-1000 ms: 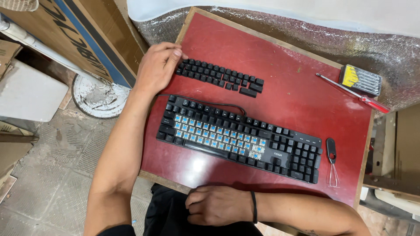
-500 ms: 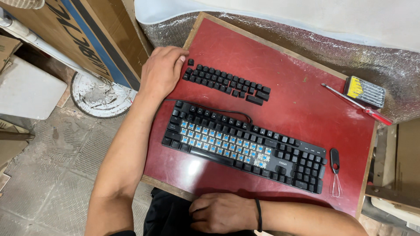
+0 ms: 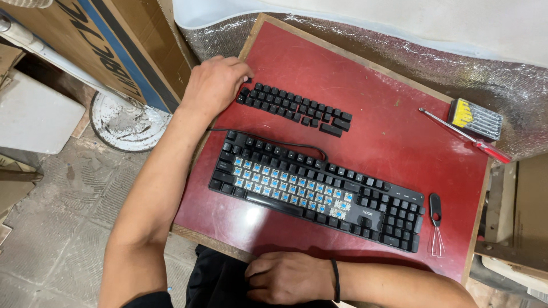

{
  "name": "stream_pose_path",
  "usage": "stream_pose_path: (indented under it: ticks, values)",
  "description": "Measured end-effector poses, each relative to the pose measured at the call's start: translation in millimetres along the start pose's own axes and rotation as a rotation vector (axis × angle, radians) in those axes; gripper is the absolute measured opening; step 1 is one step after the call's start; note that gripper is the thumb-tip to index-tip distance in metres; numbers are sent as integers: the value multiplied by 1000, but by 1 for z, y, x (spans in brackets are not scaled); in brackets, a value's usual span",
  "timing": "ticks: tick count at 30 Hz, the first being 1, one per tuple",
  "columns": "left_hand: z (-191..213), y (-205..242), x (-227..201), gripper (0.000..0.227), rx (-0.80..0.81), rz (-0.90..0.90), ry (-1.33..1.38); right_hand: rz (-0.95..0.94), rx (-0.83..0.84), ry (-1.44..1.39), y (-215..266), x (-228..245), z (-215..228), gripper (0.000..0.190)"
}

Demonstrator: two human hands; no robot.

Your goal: The person assembles a mechanical keyboard by placing black keycaps onto the keyboard base. They pick up keycaps from a pile on the table and press them into place on the switches, working systematically across the keyboard.

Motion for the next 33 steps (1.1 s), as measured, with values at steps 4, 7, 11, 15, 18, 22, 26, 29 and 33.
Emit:
stream_pose_path:
  ticks: [4, 7, 11, 15, 18, 22, 26, 29, 33]
  values:
    - [1, 0, 0, 20, 46, 2, -60, -1, -29, 43, 2, -2, -8, 17]
    - [-3, -2, 0, 15, 68, 20, -175, -5, -25, 47, 2, -2, -10, 18]
    - [7, 7, 0, 17, 45, 9, -124, -7, -28, 73, 2, -2, -9, 16]
    - [46, 39, -13, 11, -69, -60, 207, -4, -31, 93, 2, -1, -11, 14]
    - [74, 79, -43, 11, -159, -198, 241, -9, -24, 101, 2, -2, -9, 13]
    - [74, 134, -81, 12, -188, -367, 261, -4, -24, 96, -1, -2, -5, 17]
    - [57, 171, -95, 25, -98, -322, 133, -4, -32, 89, -1, -2, -7, 14]
    - [46, 179, -97, 23, -63, -300, 62, -32, -27, 108, 0, -3, -12, 13]
    - [45, 177, -97, 20, -54, -306, -27, -22, -50, 111, -1, -2, -8, 14]
Point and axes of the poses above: each hand's wrist, its own y-axis away from the middle knuckle, its own z-axis out of the back of the hand, x = y × z, the point moved 5 cm from there along -y, towards the middle knuckle, and after that the axes turned 7 degrees about x, right-handed, at the moved point
